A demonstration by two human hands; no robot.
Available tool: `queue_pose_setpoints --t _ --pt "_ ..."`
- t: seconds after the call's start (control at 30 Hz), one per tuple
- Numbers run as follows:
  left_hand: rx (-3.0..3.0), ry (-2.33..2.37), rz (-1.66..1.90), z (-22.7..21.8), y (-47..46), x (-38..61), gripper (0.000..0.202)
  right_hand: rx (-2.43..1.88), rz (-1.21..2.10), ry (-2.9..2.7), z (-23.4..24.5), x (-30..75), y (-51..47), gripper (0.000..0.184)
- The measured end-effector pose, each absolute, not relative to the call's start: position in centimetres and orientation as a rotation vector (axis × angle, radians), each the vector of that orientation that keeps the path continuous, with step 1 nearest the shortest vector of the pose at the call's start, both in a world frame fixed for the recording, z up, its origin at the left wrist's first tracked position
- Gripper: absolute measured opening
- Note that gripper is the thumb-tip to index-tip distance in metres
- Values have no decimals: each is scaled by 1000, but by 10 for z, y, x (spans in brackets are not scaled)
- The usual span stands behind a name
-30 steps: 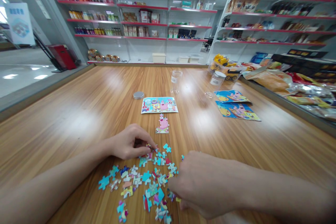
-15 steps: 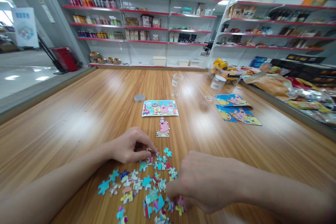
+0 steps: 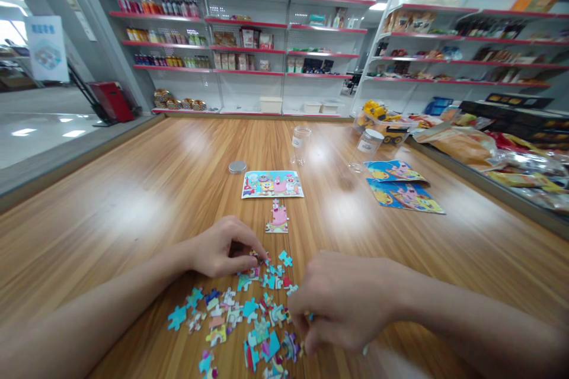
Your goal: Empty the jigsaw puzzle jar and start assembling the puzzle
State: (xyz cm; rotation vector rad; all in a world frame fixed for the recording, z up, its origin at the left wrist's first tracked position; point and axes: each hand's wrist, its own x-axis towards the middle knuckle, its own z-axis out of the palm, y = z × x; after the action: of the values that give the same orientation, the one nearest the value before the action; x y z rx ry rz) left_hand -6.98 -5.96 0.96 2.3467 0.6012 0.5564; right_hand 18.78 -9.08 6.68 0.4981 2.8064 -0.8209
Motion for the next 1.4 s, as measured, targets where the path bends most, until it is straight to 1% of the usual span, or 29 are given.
queue_pose_setpoints --t 0.03,0.07,0.13,0.2,0.23,0.27,0.33,0.4,0.43,0.53,0.63,0.67,0.83,0.97,1.07,1.17,1.27,1.4 --pt "2365 607 577 9 -59 -70 22 582 -961 2867 61 189 -83 8" --pt "2390 625 607 9 -59 -69 22 771 -1061 2938 53 190 -73 9" --pt "2458 684 688 8 -58 -68 23 1240 -1128 3039 36 192 -55 21" --pt "2532 727 758 7 -57 -67 22 1528 -1076 3048 20 194 -40 27" --pt "2567 725 774 7 -57 -66 22 1568 -988 3050 14 195 -35 27" --pt "2601 710 776 7 -56 -66 22 1587 -893 3062 9 196 -31 27" --pt "2651 669 753 6 -56 -65 25 1590 -721 3089 3 199 -27 34" --pt "2670 645 730 5 -55 -64 27 1597 -639 3121 2 201 -26 39" --pt "2670 640 726 5 -55 -64 28 1586 -644 3139 2 203 -26 37" --pt "2657 639 730 4 -54 -64 26 1463 -728 3204 4 206 -27 16" --pt "2655 637 735 5 -54 -64 25 1308 -731 3239 6 207 -29 27" --pt "2655 637 735 5 -54 -64 25 1285 -723 3241 6 207 -30 27" --pt "2645 642 727 6 -55 -65 26 1293 -702 3245 6 204 -32 21" --pt "2633 646 722 5 -55 -65 26 1233 -769 3266 3 203 -33 18" --pt "2629 649 731 5 -56 -65 25 1163 -832 3287 2 204 -34 21" --pt "2633 651 721 5 -56 -65 25 1236 -865 3286 3 203 -36 23" --pt "2635 648 720 5 -55 -64 25 1311 -786 3243 7 201 -38 22" --pt "2632 649 724 4 -55 -65 25 1307 -698 3190 10 199 -40 20"
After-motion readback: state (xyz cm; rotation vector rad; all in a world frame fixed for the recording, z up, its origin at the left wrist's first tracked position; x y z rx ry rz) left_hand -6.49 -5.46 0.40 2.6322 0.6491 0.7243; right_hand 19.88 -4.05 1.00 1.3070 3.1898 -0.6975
